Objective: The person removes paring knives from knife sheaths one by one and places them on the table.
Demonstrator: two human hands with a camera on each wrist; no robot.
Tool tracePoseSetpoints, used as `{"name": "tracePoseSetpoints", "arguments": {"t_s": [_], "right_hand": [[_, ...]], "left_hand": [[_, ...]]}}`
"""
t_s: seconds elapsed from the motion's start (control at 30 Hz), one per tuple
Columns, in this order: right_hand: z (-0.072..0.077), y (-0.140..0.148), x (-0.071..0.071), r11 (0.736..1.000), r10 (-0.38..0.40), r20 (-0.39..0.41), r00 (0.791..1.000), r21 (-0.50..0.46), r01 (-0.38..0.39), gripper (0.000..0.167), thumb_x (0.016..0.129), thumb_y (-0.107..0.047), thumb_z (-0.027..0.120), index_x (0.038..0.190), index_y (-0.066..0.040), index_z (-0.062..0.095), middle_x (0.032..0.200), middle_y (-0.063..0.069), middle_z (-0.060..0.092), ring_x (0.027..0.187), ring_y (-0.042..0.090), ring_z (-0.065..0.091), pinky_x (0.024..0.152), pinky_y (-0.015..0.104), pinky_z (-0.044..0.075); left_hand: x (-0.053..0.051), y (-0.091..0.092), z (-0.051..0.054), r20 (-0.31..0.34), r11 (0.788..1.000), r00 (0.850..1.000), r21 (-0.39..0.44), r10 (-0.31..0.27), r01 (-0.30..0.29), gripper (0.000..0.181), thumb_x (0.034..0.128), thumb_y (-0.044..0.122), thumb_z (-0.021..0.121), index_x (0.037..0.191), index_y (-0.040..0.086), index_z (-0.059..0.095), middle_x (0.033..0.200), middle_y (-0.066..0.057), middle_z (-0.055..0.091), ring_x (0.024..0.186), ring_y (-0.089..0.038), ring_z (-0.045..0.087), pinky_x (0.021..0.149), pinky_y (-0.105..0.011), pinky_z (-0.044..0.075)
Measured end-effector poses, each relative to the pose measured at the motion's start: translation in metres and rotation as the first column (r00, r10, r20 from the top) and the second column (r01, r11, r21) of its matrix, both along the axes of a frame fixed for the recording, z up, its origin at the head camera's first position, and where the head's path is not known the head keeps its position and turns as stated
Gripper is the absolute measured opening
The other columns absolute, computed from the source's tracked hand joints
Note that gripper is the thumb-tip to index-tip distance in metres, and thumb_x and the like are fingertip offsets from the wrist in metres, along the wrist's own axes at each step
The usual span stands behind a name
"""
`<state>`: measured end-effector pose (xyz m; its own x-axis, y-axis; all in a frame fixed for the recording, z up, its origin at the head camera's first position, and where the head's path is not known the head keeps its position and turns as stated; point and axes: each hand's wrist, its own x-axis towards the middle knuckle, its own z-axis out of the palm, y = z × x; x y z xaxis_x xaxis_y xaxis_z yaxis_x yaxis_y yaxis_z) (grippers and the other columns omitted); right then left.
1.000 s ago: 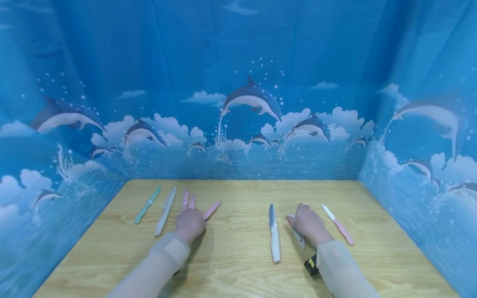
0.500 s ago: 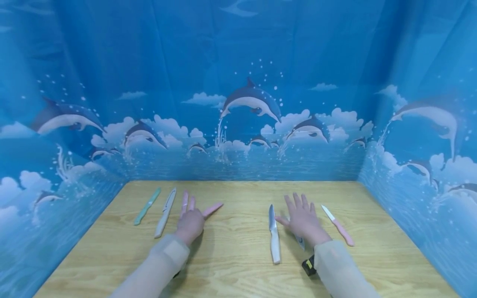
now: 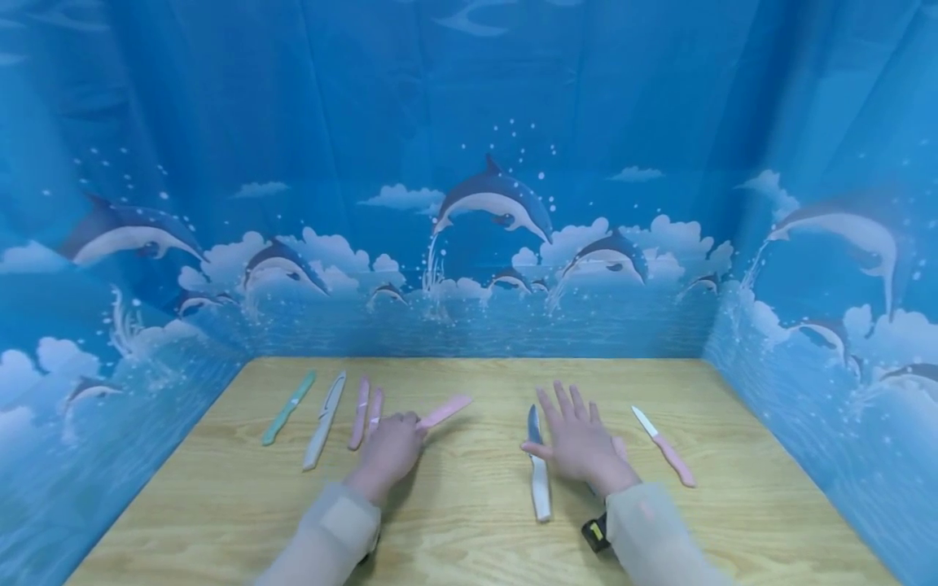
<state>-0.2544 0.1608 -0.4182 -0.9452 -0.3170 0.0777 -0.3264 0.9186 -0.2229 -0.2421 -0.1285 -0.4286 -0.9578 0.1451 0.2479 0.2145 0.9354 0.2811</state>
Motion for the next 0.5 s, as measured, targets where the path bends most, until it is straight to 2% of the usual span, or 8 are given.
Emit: {"name": "tracePoseSetpoints", "arguments": {"t_s": [0.13, 0.27, 0.4, 0.5], "right_hand": [[0.0, -0.008, 0.007, 0.998, 0.059, -0.026, 0.998, -0.004, -0.059, 0.088, 0.089, -0.056, 0.059, 0.155, -0.012, 0.019, 0.161, 0.018, 0.007, 0.148, 0.041, 0.005, 0.115, 0.064, 0.011], [0.001, -0.012, 0.014, 0.995, 0.094, -0.013, 0.995, -0.035, -0.094, 0.087, 0.091, -0.053, 0.059, 0.155, -0.013, 0.016, 0.161, 0.017, 0.004, 0.148, 0.04, 0.005, 0.117, 0.061, 0.01], [0.005, -0.014, 0.021, 0.991, 0.109, 0.001, 0.994, -0.083, -0.109, 0.087, 0.09, -0.05, 0.06, 0.155, -0.013, 0.014, 0.161, 0.016, 0.002, 0.148, 0.039, 0.005, 0.117, 0.059, 0.008], [0.008, -0.015, 0.024, 0.989, 0.123, -0.007, 0.992, -0.082, -0.124, 0.087, 0.09, -0.049, 0.061, 0.155, -0.014, 0.014, 0.162, 0.015, 0.001, 0.149, 0.037, 0.003, 0.118, 0.058, 0.008]], "left_hand": [[0.005, 0.009, 0.0, 0.013, 0.998, 0.998, 0.035, -0.056, 0.056, 0.023, 0.0972, 0.022, 0.058, 0.101, 0.001, 0.064, 0.088, -0.011, 0.066, 0.081, -0.027, 0.064, 0.074, -0.04, 0.055], [0.012, 0.017, 0.003, 0.002, 0.991, 0.994, 0.071, -0.113, 0.112, 0.022, 0.0975, 0.022, 0.057, 0.101, 0.002, 0.064, 0.09, -0.009, 0.065, 0.082, -0.024, 0.063, 0.073, -0.038, 0.055], [0.019, 0.024, 0.004, -0.044, 0.989, 0.991, 0.074, -0.127, 0.13, 0.02, 0.0967, 0.022, 0.058, 0.099, 0.003, 0.064, 0.089, -0.008, 0.064, 0.083, -0.023, 0.062, 0.074, -0.039, 0.054], [0.023, 0.029, 0.005, -0.058, 0.988, 0.989, 0.077, -0.133, 0.137, 0.019, 0.096, 0.022, 0.059, 0.099, 0.004, 0.064, 0.09, -0.008, 0.064, 0.085, -0.024, 0.062, 0.076, -0.04, 0.054]]}}
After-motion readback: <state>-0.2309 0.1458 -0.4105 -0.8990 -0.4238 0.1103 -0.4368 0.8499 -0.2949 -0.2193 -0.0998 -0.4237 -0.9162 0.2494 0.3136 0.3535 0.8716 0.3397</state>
